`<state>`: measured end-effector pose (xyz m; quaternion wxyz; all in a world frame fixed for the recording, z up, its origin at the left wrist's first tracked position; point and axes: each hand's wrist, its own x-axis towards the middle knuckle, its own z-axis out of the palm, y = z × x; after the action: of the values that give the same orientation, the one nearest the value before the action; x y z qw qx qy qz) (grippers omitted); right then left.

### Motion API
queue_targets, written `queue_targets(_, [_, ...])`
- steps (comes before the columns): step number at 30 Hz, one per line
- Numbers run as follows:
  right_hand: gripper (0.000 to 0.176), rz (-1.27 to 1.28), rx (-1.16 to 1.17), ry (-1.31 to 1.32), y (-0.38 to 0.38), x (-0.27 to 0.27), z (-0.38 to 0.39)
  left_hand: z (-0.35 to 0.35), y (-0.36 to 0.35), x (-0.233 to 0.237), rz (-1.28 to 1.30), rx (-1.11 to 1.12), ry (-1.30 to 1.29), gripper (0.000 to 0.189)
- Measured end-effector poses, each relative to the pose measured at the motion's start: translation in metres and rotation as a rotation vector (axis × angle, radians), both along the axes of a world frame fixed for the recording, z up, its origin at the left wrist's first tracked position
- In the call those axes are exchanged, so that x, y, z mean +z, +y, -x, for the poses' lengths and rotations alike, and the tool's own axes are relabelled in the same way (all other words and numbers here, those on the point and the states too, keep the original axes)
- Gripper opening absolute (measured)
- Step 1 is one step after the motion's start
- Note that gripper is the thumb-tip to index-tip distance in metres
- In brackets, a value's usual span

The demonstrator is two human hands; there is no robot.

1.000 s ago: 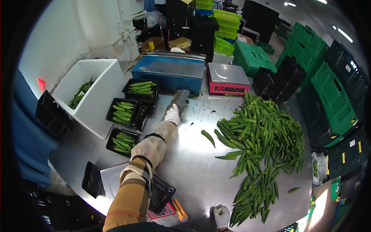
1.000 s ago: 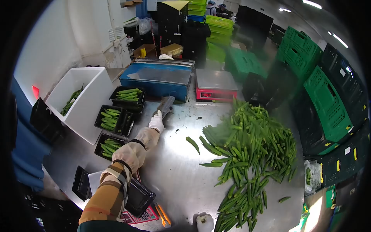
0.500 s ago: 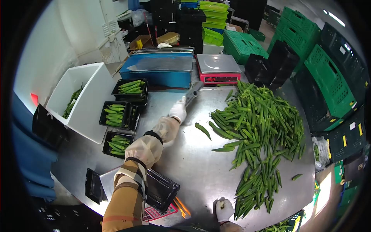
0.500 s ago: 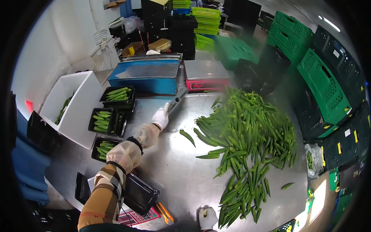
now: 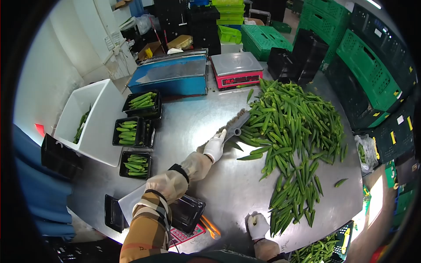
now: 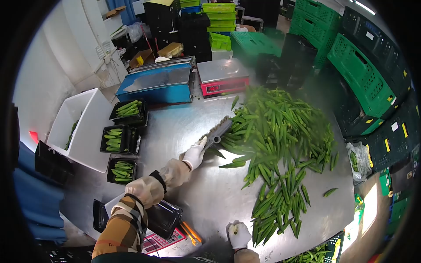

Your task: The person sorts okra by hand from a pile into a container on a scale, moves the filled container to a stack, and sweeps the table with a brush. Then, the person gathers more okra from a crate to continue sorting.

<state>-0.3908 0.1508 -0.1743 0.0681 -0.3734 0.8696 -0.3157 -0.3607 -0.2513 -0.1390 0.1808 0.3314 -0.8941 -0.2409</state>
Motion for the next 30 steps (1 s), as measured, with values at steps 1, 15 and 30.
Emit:
queue_targets(1, [0.023, 0.005, 0.002, 0.021, 0.001, -0.001, 0.001, -0.006, 0.003, 0.008, -0.070, -0.006, 0.003, 0.056])
queue_targets(15, [0.020, 0.035, 0.028, -0.048, 0.010, -0.007, 0.007, -0.098, 0.070, 0.151, -1.274, 0.227, 1.087, 0.026])
queue_targets(30, [0.043, 0.651, -0.099, -1.160, 0.035, 0.162, -0.007, -0.105, 0.388, 0.138, -0.126, -0.352, 0.186, 0.074])
